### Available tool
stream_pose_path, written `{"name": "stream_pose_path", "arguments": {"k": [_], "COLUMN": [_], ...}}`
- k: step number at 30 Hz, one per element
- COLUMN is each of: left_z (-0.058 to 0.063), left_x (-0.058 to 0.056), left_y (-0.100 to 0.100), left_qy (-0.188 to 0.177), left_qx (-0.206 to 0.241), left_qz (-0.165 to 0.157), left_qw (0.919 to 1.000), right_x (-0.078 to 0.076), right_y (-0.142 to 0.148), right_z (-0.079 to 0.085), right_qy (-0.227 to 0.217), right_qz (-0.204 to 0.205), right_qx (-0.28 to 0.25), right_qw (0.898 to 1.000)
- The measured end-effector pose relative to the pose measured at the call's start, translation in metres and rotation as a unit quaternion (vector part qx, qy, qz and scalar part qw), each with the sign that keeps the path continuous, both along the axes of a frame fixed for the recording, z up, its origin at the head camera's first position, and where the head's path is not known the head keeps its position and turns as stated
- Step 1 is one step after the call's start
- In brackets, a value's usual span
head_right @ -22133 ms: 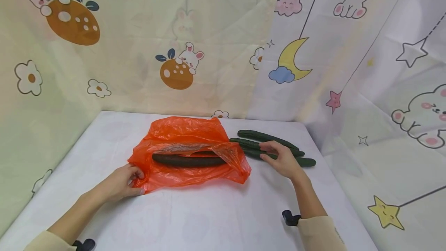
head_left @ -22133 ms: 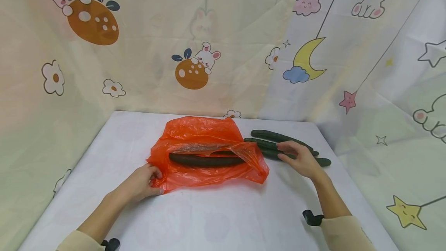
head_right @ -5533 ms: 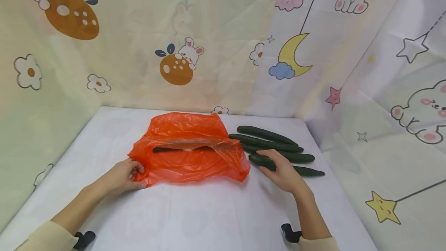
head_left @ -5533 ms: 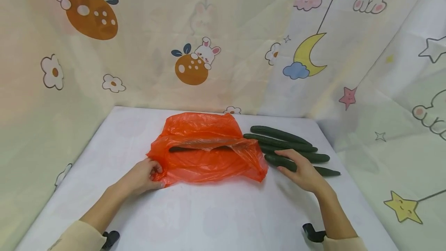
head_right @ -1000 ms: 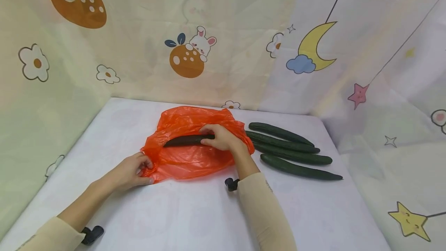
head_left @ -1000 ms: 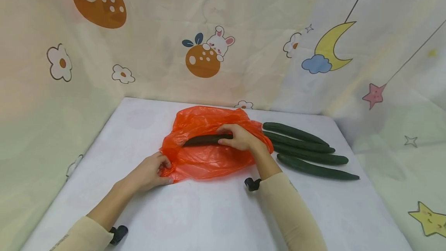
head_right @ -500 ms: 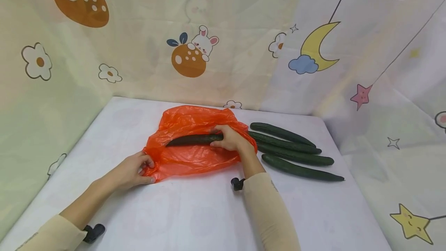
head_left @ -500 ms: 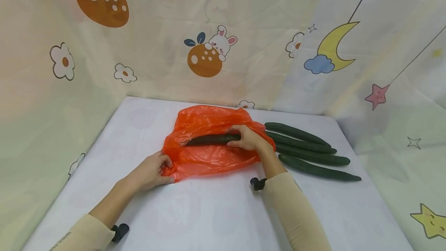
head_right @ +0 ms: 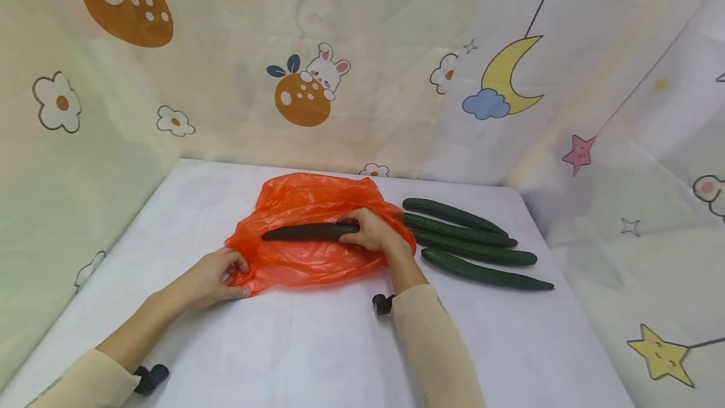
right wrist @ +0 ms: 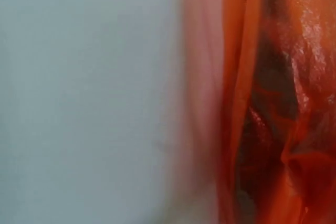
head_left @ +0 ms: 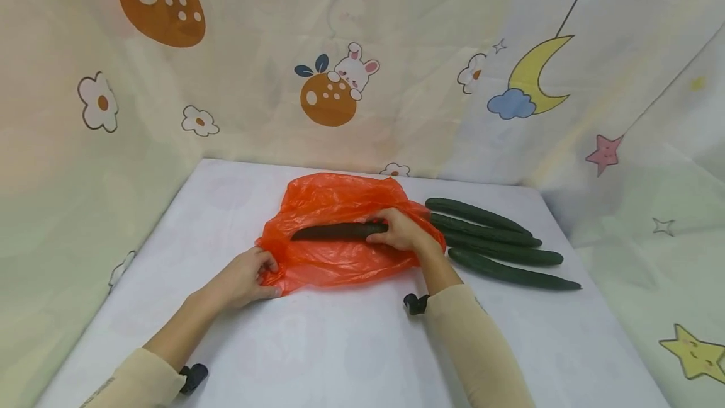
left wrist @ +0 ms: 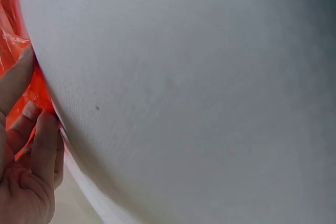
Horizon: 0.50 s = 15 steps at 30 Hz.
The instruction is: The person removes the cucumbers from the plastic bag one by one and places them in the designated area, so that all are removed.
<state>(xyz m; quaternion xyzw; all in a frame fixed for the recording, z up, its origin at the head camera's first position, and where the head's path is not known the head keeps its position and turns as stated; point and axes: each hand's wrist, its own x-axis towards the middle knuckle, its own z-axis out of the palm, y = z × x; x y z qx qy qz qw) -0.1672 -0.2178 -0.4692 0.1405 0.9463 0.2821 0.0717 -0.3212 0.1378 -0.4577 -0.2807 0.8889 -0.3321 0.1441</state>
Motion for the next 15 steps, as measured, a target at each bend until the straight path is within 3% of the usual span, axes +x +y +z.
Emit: {"name": "stream_pose_path", "arguments": {"k": [10,15], "left_z": [-0.001,-0.001], "left_x": [-0.002,0.001], "left_y": [0.005,-0.001], "left_qy": [-0.013,-0.019], "left_qx": [-0.002,-0.006], "left_qz": [0.004,0.008], "left_qw": [0.9999,0.9998], "right_x": [0.015,0.024], "right_y": [0.013,0.013], "right_z": [0.001,0.004], "right_qy": [0.022,-0.001], "right_qz": [0.009,-0.001], "right_qx": [-0.013,-0.040], "right_qw": [1.000,0.999]}}
